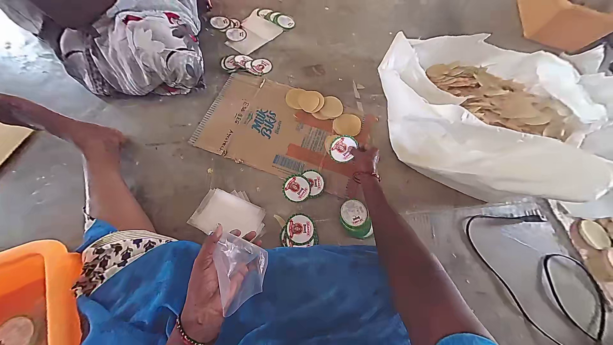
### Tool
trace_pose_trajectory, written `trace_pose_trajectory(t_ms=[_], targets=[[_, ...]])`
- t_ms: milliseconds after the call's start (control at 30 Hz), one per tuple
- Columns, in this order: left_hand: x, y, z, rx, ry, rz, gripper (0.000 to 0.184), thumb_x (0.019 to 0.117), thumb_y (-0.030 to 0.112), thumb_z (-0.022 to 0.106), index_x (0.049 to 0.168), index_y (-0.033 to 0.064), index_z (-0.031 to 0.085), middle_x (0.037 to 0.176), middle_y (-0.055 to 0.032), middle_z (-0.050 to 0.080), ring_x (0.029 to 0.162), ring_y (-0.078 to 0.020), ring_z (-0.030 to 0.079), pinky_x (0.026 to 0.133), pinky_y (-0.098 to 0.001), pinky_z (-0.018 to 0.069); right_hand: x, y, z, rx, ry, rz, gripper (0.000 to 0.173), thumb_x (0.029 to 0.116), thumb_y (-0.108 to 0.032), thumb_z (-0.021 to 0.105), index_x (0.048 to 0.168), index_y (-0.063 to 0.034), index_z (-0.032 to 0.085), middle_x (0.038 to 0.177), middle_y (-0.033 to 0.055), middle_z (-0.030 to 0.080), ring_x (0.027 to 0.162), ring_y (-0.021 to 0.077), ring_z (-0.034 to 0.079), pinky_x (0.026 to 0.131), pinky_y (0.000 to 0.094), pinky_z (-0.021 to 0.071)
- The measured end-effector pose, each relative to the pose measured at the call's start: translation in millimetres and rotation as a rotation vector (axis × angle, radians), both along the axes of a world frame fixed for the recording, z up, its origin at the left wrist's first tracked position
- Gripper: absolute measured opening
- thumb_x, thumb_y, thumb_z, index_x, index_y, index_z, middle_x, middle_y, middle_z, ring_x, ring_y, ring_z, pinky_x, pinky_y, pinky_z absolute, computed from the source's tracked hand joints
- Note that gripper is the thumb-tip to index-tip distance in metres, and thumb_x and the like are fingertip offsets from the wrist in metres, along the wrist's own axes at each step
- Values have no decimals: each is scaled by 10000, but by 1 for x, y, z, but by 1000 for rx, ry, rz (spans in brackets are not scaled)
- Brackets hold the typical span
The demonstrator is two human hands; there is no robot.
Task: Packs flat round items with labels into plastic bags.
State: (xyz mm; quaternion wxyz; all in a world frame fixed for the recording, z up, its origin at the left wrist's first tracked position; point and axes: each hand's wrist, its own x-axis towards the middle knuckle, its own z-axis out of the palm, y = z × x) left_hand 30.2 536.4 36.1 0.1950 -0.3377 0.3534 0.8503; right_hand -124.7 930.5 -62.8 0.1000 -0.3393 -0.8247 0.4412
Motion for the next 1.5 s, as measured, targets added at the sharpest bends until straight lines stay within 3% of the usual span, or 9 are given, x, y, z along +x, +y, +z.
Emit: trace_pose_trajectory(t_ms=[300, 533, 800, 900, 1000, 1133, 1333, 1400, 1500], targets=[[-7, -5, -8, 18, -41, 4, 422, 1070, 473, 405, 1156, 82, 539, 1069, -176, 716, 923, -360, 736, 722, -509, 630, -40, 13, 7, 317, -295, 191, 608, 894, -349, 783, 1301, 72, 617, 1278, 316, 628, 1239, 482, 580, 1049, 649, 440], [-10, -3, -10, 6, -52, -11, 432, 1076, 476, 394, 1129, 78, 551, 1053, -179, 722, 924, -361, 740, 721, -507, 634, -60, 4, 11, 399, -547, 268, 559, 785, -334, 863, 1094, 87, 665, 1195, 329, 636, 1162, 492, 606, 924, 681, 476], [-7, -5, -10, 51, -36, 2, 418, 1070, 477, 401, 1140, 90, 544, 1086, -174, 714, 963, -372, 727, 751, -525, 622, -52, 10, 5, 207, -520, 182, 1017, 643, -298, 970, 1430, 88, 455, 1323, 334, 582, 1255, 468, 570, 1031, 654, 446], [-6, -6, -8, 51, -42, 13, 415, 1063, 474, 423, 1149, 87, 545, 1084, -177, 715, 959, -376, 728, 751, -526, 621, -47, 8, 6, 195, -507, 169, 858, 663, -305, 960, 1293, 125, 565, 1257, 336, 613, 1208, 472, 593, 999, 655, 460], [-4, -6, -4, 46, -38, 18, 418, 1064, 475, 418, 1151, 85, 541, 1078, -182, 715, 947, -374, 731, 741, -522, 626, -42, 4, 6, 206, -461, 156, 843, 671, -308, 952, 1289, 118, 568, 1262, 327, 616, 1211, 468, 596, 1004, 651, 464], [-1, -9, 5, 115, -44, 48, 481, 1059, 527, 394, 1153, 82, 552, 1043, -186, 718, 923, -384, 733, 706, -514, 625, -32, 0, 11, 163, -207, 189, 769, 668, -163, 938, 1310, 41, 566, 1239, 294, 637, 1176, 451, 613, 995, 653, 477], [-3, -12, 4, 146, -52, 97, 613, 1043, 612, 317, 1268, 63, 473, 1061, -215, 665, 921, -406, 706, 721, -557, 609, 22, -45, 70, 545, -276, 449, 417, 876, -146, 762, 1254, -1, 667, 1210, 289, 664, 1143, 500, 625, 923, 714, 466], [1, -13, 5, 119, -14, 69, 672, 1045, 623, 260, 1321, 37, 443, 1106, -247, 637, 939, -407, 689, 758, -555, 601, 37, -47, 53, 574, -319, 533, 375, 917, -186, 742, 1214, 30, 664, 1190, 314, 653, 1127, 527, 620, 882, 732, 472], [4, -13, 8, 134, 23, 64, 697, 1033, 642, 240, 1221, 41, 537, 1057, -229, 656, 905, -382, 689, 758, -548, 594, 53, -54, 45, 489, -265, 495, 447, 929, -226, 742, 1294, 14, 650, 1222, 344, 641, 1142, 566, 599, 903, 782, 430]])
